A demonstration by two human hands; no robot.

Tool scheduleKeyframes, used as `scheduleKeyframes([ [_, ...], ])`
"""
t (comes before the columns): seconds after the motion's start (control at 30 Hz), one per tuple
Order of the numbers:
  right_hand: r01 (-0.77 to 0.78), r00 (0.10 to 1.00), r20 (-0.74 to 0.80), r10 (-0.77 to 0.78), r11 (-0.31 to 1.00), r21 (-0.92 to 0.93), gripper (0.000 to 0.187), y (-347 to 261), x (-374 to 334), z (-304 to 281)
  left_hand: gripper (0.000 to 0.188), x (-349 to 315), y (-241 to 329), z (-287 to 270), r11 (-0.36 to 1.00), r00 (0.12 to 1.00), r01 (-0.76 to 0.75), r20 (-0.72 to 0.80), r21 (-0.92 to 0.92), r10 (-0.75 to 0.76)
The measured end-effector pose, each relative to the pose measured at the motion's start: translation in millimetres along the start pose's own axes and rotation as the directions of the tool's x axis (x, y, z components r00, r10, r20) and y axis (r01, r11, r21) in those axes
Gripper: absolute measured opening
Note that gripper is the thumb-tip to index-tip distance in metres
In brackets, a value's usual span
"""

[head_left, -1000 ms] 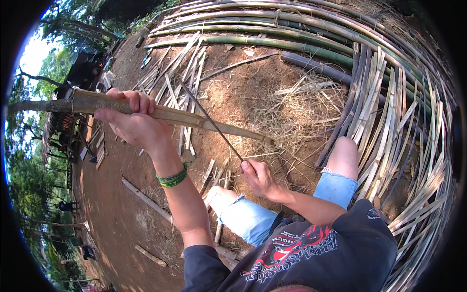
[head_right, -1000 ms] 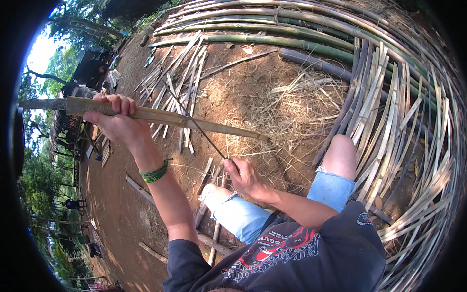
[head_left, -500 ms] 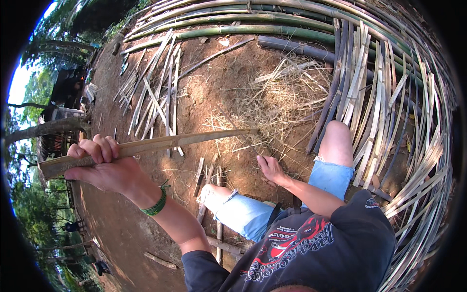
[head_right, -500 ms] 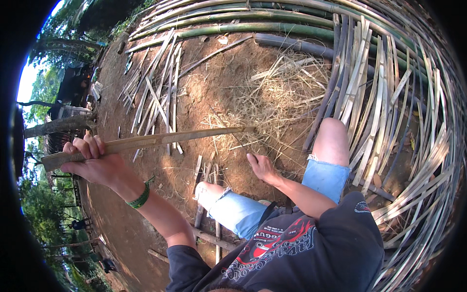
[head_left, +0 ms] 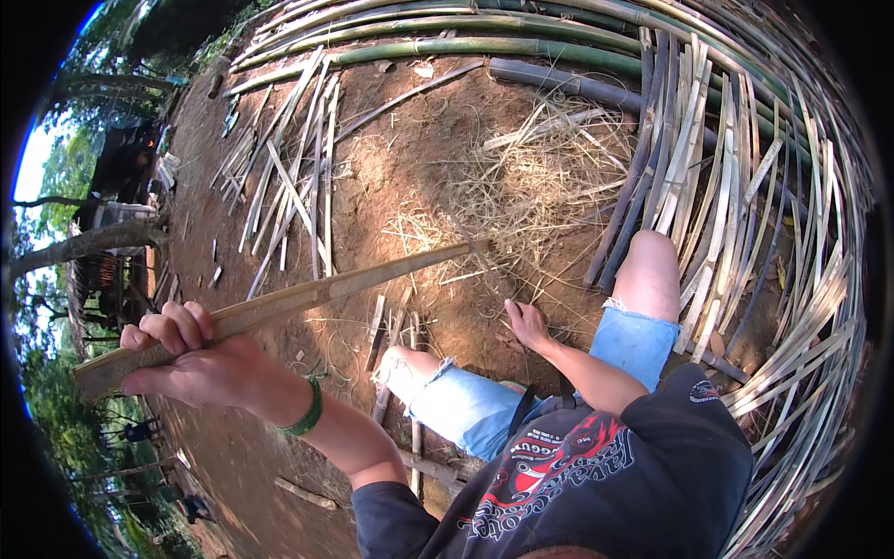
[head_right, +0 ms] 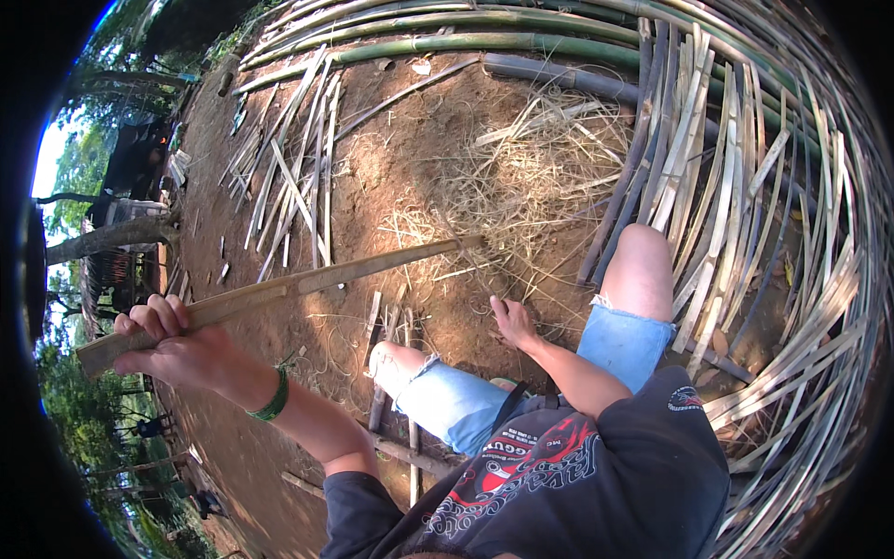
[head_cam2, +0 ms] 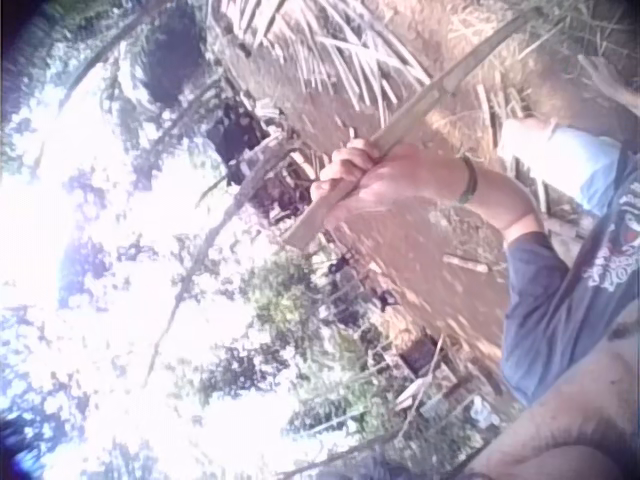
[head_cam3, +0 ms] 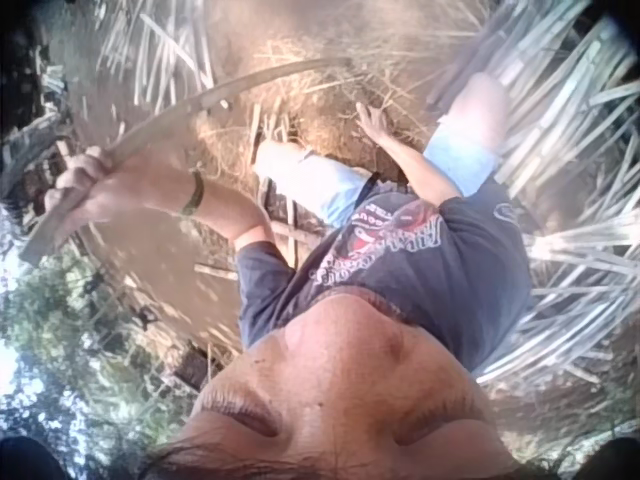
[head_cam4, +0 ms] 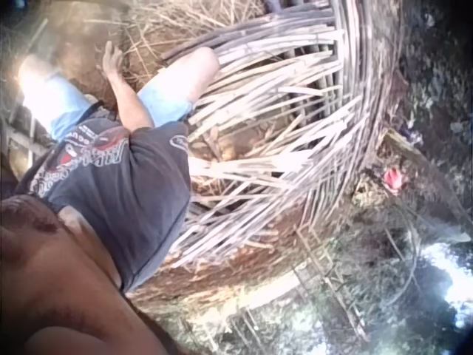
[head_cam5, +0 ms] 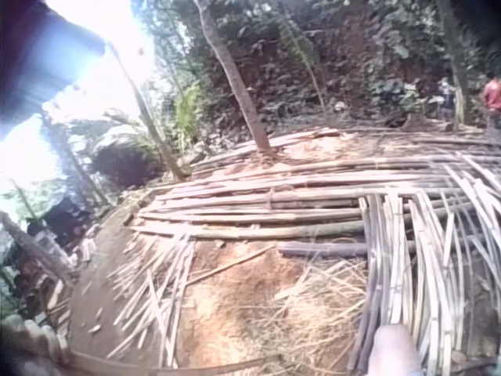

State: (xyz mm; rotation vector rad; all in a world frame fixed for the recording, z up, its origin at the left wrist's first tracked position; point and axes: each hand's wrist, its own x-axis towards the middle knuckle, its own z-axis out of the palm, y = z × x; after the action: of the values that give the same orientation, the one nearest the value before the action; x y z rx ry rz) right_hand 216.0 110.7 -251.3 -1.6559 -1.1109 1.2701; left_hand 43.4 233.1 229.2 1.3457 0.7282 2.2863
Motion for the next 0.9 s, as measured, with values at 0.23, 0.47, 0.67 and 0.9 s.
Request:
scheduleKeyframes([
  [0.23,0.106,0.989,0.103,-0.106,0.994,0.006,0.051,-80,-31,-6,0.055,4,0,-11,0.992,0.992,-0.001,-0.121,0.13,0.017],
  [0.47,-0.339,0.939,0.006,0.344,0.926,-0.166,0.059,13,8,-16,0.055,-4,2,3,0.994,0.985,-0.012,-0.171,0.106,0.03],
  [0.67,0.024,0.999,0.035,-0.022,0.998,-0.06,0.063,-28,-27,-19,0.055,-7,7,-19,0.993,0.99,-0.024,-0.133,0.114,0.039],
  [0.9,-0.501,0.865,-0.011,0.502,0.861,-0.082,0.07,46,42,-20,0.052,-1,15,-48,0.977,0.968,0.083,0.249,-0.195,-0.033],
])
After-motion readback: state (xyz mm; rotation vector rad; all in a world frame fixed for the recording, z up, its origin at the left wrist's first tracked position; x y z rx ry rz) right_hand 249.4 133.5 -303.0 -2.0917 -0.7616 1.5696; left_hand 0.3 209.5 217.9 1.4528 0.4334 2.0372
